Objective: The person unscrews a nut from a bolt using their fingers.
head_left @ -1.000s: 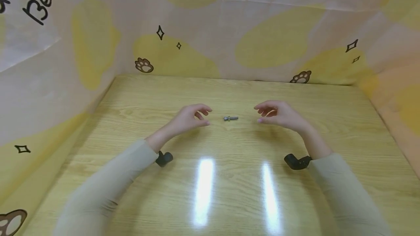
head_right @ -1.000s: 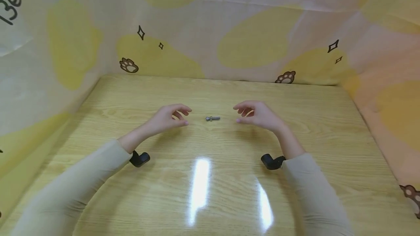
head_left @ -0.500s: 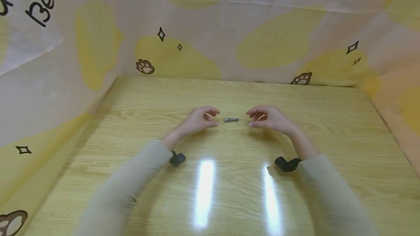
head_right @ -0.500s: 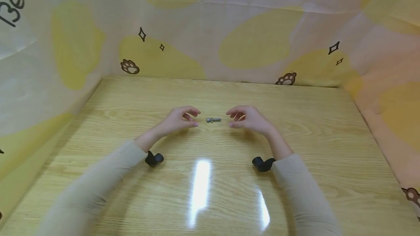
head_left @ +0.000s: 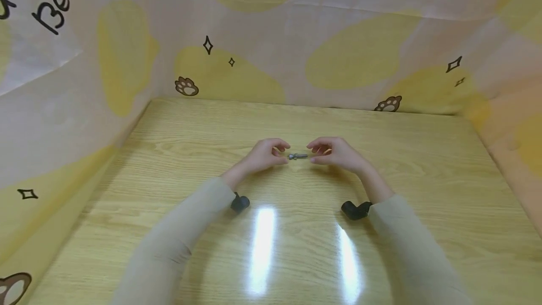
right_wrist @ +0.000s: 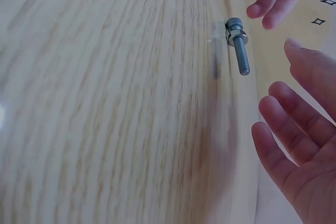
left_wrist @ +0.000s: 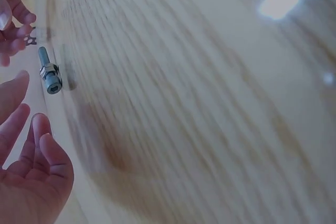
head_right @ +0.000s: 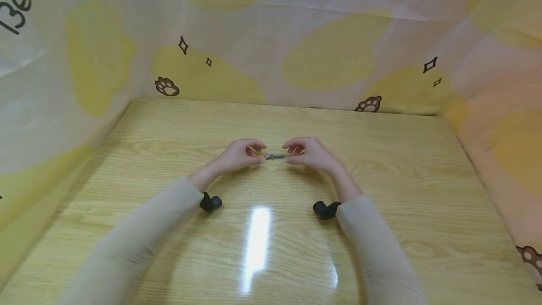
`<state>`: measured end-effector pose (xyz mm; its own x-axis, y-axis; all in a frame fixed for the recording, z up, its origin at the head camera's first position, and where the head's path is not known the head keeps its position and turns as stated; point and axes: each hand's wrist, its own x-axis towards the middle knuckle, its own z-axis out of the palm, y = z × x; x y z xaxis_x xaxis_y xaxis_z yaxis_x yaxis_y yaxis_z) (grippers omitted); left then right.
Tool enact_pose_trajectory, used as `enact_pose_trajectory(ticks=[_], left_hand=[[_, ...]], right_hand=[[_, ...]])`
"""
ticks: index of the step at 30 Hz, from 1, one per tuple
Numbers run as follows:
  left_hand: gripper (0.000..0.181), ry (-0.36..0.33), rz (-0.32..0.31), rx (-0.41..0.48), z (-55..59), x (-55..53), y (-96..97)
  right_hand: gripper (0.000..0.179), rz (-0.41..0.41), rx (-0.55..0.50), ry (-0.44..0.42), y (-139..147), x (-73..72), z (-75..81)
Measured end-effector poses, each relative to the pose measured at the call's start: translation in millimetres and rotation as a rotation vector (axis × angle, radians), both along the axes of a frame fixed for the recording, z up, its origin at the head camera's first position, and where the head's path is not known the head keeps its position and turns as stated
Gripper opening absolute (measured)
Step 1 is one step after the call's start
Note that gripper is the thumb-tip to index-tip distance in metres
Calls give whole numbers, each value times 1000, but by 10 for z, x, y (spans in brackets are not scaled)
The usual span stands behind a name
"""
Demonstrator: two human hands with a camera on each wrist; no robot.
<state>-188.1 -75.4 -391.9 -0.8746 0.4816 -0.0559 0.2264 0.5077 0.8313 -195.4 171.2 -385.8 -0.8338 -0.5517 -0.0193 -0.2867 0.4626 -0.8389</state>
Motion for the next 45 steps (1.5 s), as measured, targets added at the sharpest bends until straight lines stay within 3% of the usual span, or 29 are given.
enact_pose_trajectory(ticks=[2, 6, 9, 13, 21, 27, 38, 45], left_hand=[[38, -9, 12, 3, -9, -6, 16], [36, -18, 22, 27, -45, -21, 49], [35, -10, 17, 39, -65, -34, 83], [33, 12, 31, 17, -86, -59, 132], [29, 51, 36, -45, -161, -78, 177], [20, 89, 50, -70, -153, -81, 187], [14, 141, 38, -114, -140, -106, 246], [11, 152, 8, -125, -125, -112, 221]], right_hand=[[36, -2, 1, -5, -39, -5, -6], [34, 3, 16, -9, -131, 72, 148], [33, -4, 15, -24, -133, 52, 123], [34, -12, 11, -24, -103, -72, -84], [34, -45, -23, -84, -190, -56, -125], [29, -88, 34, -91, -302, -58, -143], [19, -101, 102, 1, -432, -93, -186], [16, -89, 89, 1, -445, -80, -189]])
